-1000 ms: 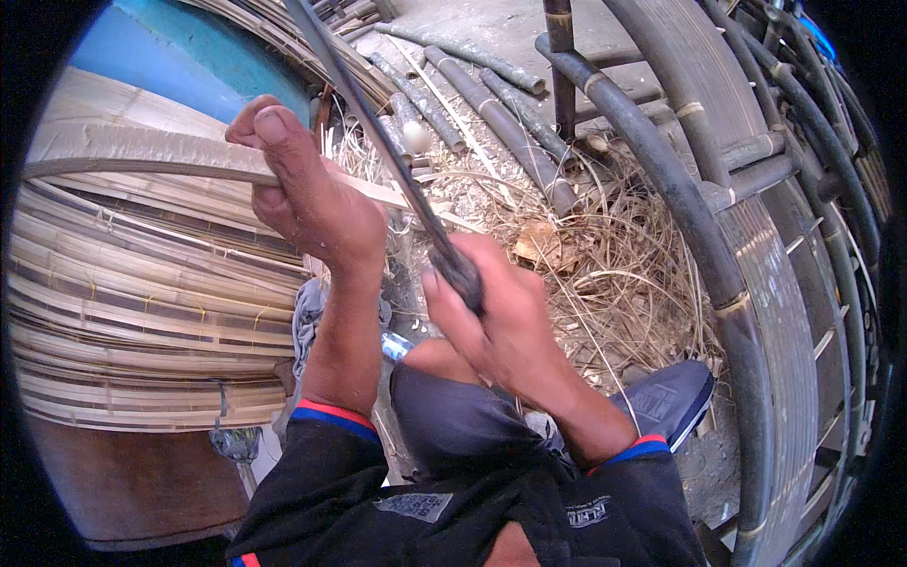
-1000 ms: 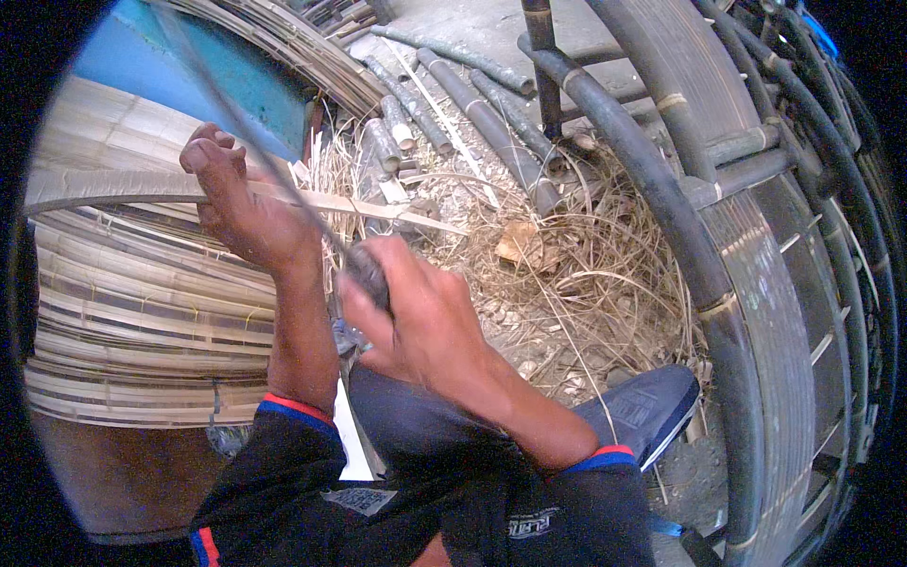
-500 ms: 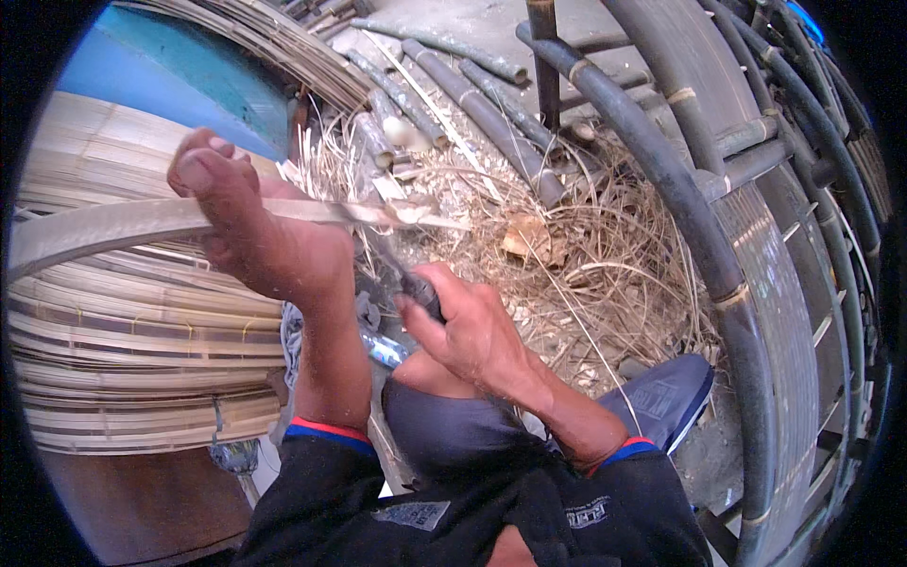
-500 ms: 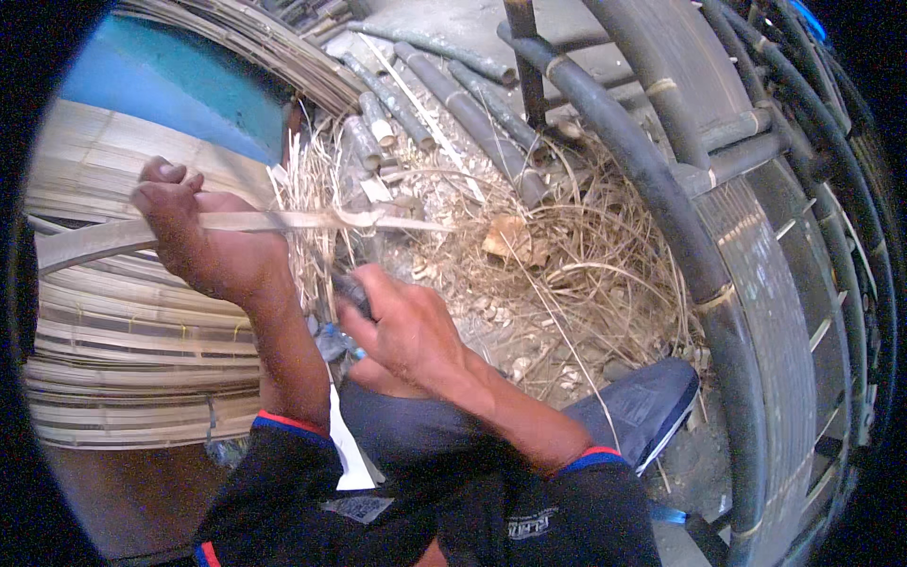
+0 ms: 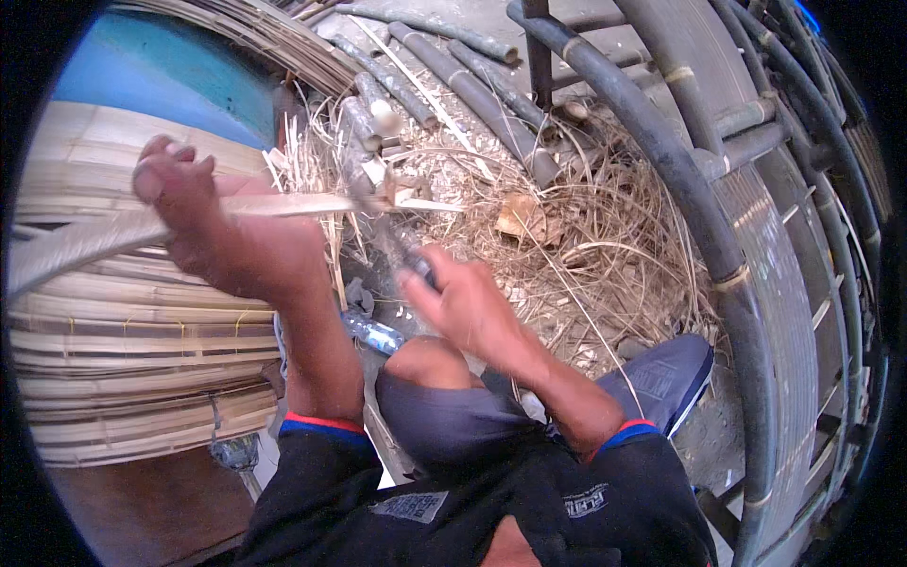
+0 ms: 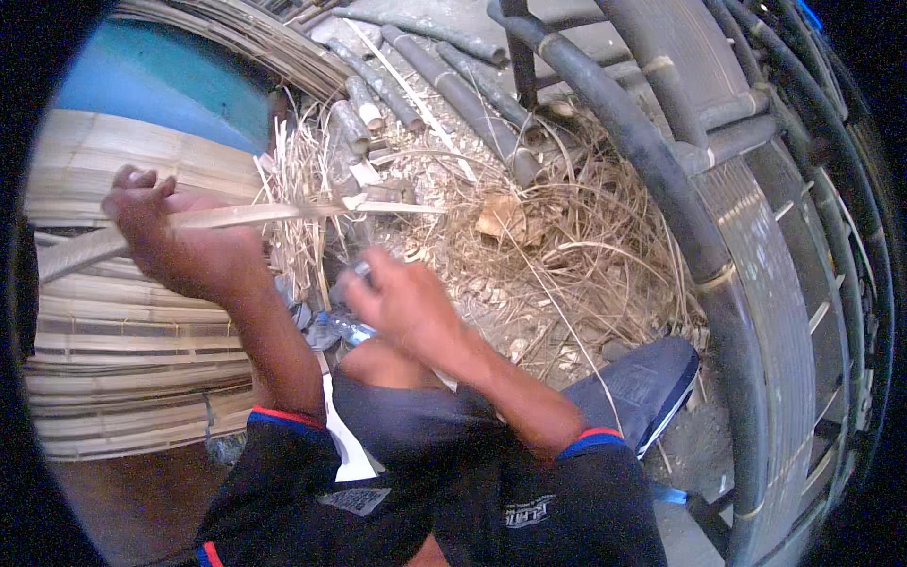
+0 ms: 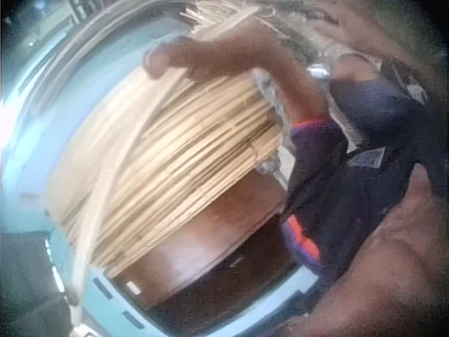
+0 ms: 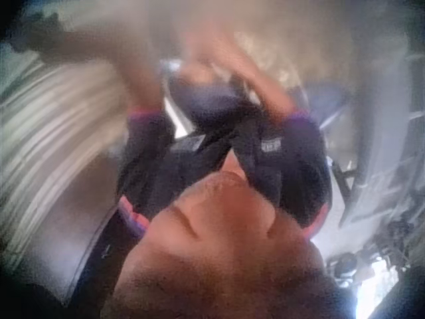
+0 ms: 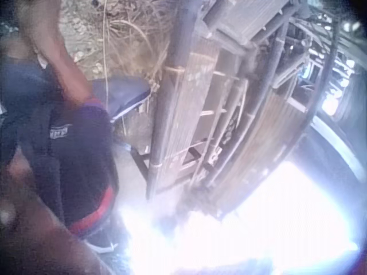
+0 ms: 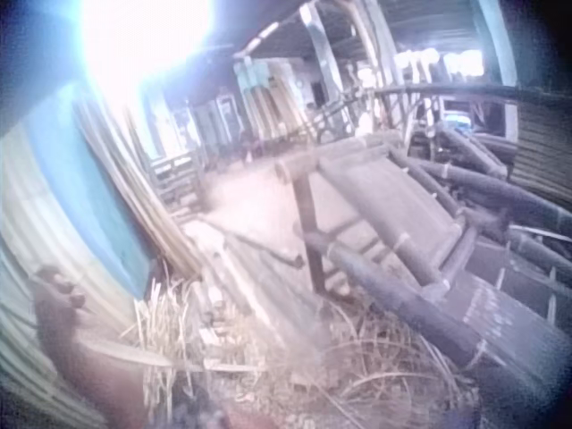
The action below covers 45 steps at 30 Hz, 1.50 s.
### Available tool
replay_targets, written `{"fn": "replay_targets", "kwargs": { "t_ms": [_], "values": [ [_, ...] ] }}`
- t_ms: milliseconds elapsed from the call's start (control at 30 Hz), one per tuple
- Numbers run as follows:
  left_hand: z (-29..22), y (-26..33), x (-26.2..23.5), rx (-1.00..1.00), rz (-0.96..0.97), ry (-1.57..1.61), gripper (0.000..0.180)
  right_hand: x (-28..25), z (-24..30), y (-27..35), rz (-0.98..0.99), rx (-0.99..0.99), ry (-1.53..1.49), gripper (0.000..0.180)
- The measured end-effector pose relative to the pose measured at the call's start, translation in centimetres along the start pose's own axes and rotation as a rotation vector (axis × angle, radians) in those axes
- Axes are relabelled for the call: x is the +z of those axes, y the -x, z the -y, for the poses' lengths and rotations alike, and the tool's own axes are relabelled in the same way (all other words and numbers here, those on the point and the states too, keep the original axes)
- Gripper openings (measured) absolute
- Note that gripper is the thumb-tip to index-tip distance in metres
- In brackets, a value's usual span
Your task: The person sits on the floor and uses a knife to shave thin strips of bamboo, repeatedly peeling off layers and placing the finished strips onto a nearby bamboo frame.
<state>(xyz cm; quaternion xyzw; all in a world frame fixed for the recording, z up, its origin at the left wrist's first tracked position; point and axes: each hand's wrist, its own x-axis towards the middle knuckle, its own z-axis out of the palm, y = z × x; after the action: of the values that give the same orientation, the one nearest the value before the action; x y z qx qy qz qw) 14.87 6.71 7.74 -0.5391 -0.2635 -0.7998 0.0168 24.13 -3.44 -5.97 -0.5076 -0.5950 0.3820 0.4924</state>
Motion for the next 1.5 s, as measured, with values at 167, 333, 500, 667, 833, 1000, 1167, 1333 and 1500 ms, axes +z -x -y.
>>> {"fn": "replay_targets", "kwargs": {
  "t_ms": [167,333,500,667,833,1000,1167,1333,1500],
  "values": [
    [-0.2,0.3,0.2,-0.032,0.035,-0.031,0.026,1.5,-8.9,-1.9,0.009,0.188,0.252,0.029],
    [1.5,-1.4,-2.6,0.088,0.014,0.008,0.027,1.7,-1.5,-0.1,-0.083,-0.214,0.074,0.035],
    [2.4,-1.4,-1.6,-0.029,0.056,0.129,0.029,3.7,-19.5,-2.8,0.178,0.487,-0.248,0.036],
    [7.9,4.0,-5.0,-0.45,0.241,0.406,0.04,6.1,-20.0,-3.4,0.094,0.446,-0.151,0.042],
    [3.3,0.2,-4.6,-0.336,0.132,0.232,0.049,3.0,-12.4,-0.6,0.037,0.346,0.129,0.041],
    [3.2,0.4,-2.3,-0.339,0.213,0.192,0.054,0.8,-12.1,2.1,-0.084,0.378,0.299,0.037],
    [5.1,2.7,-1.5,-0.381,0.159,0.406,0.047,-0.1,-11.3,1.8,0.014,0.408,0.036,0.038],
    [4.3,2.2,-1.1,-0.205,0.032,0.186,0.043,2.1,-13.5,1.1,-0.088,0.204,0.315,0.038],
    [7.8,1.4,-2.7,-0.285,0.049,0.27,0.038,0.9,-23.4,0.6,-0.021,0.501,0.13,0.038]
  ]
}}
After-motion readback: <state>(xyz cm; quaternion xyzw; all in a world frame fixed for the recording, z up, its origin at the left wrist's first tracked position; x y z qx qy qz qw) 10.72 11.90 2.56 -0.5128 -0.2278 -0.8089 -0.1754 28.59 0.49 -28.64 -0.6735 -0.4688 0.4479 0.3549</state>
